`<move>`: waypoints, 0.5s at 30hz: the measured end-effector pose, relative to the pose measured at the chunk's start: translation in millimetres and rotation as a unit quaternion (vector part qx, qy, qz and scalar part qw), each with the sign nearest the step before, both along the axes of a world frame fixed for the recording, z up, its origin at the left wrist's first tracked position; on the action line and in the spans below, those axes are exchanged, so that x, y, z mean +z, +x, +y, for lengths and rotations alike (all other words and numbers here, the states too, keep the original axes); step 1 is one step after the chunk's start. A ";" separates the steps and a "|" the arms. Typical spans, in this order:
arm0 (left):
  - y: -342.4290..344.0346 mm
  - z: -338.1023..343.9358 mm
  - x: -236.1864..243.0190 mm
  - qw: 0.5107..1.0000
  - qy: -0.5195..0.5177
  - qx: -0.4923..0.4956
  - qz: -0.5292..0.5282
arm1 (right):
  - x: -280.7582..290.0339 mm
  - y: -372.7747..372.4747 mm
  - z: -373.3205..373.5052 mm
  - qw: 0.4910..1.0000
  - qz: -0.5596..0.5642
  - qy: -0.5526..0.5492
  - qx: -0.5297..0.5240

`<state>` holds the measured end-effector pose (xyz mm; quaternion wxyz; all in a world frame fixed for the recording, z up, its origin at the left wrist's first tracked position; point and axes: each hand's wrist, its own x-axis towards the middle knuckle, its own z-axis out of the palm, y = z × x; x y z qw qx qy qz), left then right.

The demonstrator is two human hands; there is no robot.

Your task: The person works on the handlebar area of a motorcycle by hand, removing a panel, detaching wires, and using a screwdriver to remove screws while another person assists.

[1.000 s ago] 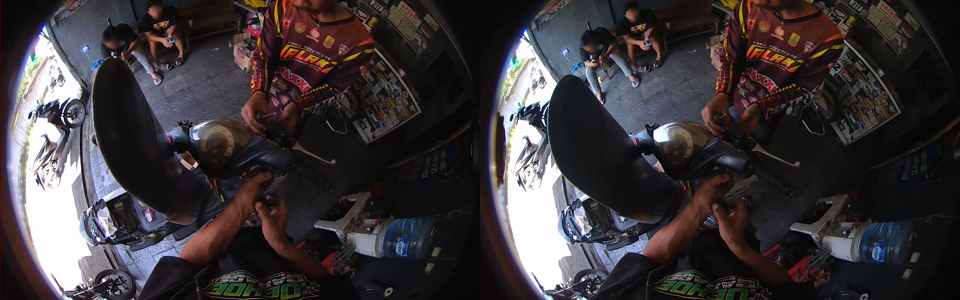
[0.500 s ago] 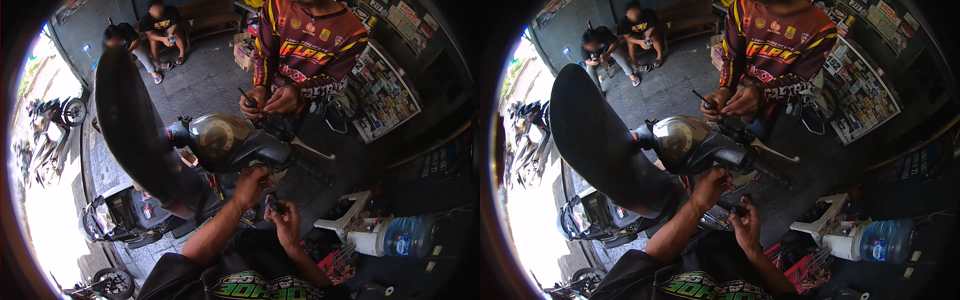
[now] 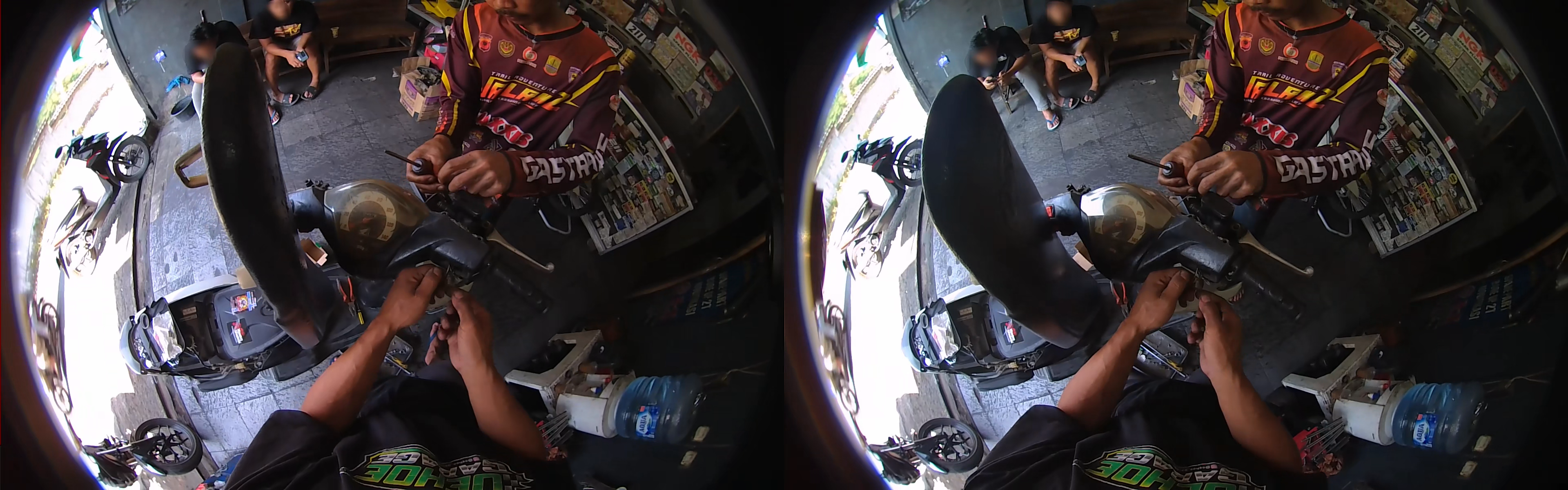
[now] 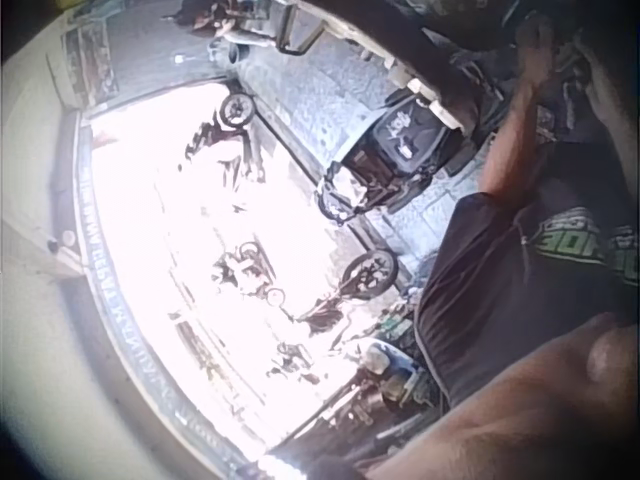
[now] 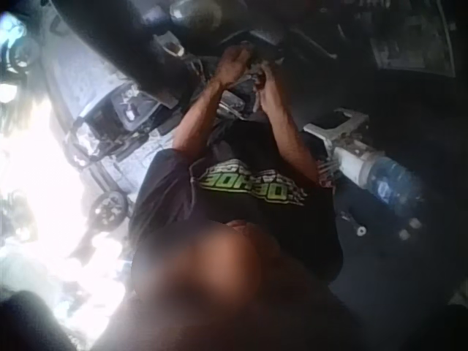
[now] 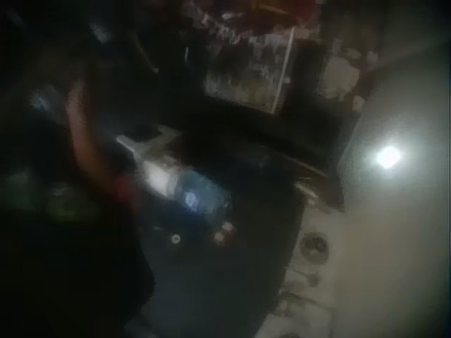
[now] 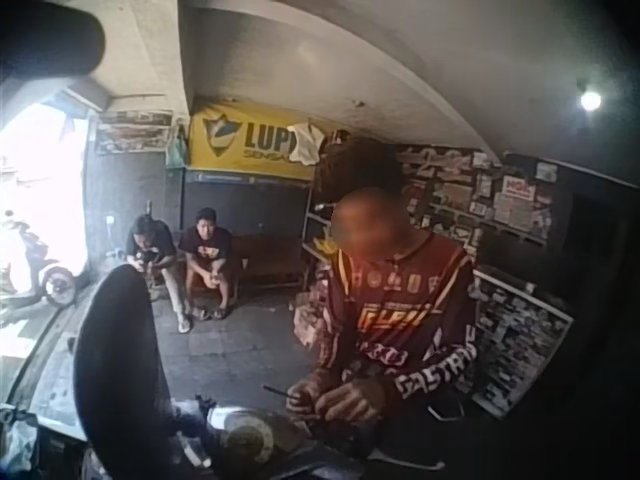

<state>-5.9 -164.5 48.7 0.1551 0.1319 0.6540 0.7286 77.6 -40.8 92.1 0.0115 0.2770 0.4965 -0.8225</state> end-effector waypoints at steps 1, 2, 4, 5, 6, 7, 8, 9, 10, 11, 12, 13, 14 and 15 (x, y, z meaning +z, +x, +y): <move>0.5 -1.1 2.1 1.000 -0.008 0.009 0.003 | -0.2 -4.9 -3.3 1.000 0.001 -0.019 -0.011; 1.6 -2.4 5.7 1.000 -0.016 0.018 0.006 | -0.1 -8.0 -5.7 0.999 0.001 -0.039 -0.023; 3.6 -4.5 10.3 0.999 -0.014 0.035 0.006 | 0.0 -10.9 -9.3 0.998 -0.001 -0.055 -0.034; 4.5 -3.9 11.8 0.999 -0.003 0.041 0.003 | -0.1 -11.6 -10.4 0.997 -0.002 -0.063 -0.040; 5.4 -2.9 13.8 0.999 0.008 0.048 0.000 | -2.3 -11.9 -9.9 0.997 -0.004 -0.068 -0.044; 6.6 -1.8 16.3 0.999 0.010 0.053 -0.007 | -6.6 -12.0 -8.3 0.996 -0.006 -0.074 -0.048; 7.7 -0.3 18.6 0.998 0.013 0.058 -0.013 | -8.8 -12.2 -7.2 0.995 -0.008 -0.079 -0.053; 8.5 -0.7 20.0 0.998 0.013 0.064 -0.020 | -6.4 -13.1 -9.5 0.995 -0.004 -0.078 -0.057; 8.2 -0.1 16.2 0.997 0.017 0.069 -0.033 | -2.3 -14.5 -12.0 0.995 0.001 -0.076 -0.061; 7.2 1.4 9.0 0.996 0.021 0.073 -0.047 | 0.1 -15.5 -13.7 0.995 0.005 -0.075 -0.066; 5.8 2.7 7.2 0.995 0.025 0.076 -0.059 | -0.4 -16.4 -13.3 0.995 0.007 -0.077 -0.067; 5.0 3.1 7.2 0.994 0.044 0.068 -0.073 | -1.9 -17.6 -12.3 0.995 0.010 -0.078 -0.069; 3.9 3.2 9.3 0.992 0.064 0.061 -0.087 | -3.0 -18.8 -11.2 0.994 0.012 -0.079 -0.071; 3.7 2.5 10.4 0.990 0.082 0.054 -0.101 | -3.8 -19.3 -11.4 0.994 0.012 -0.083 -0.073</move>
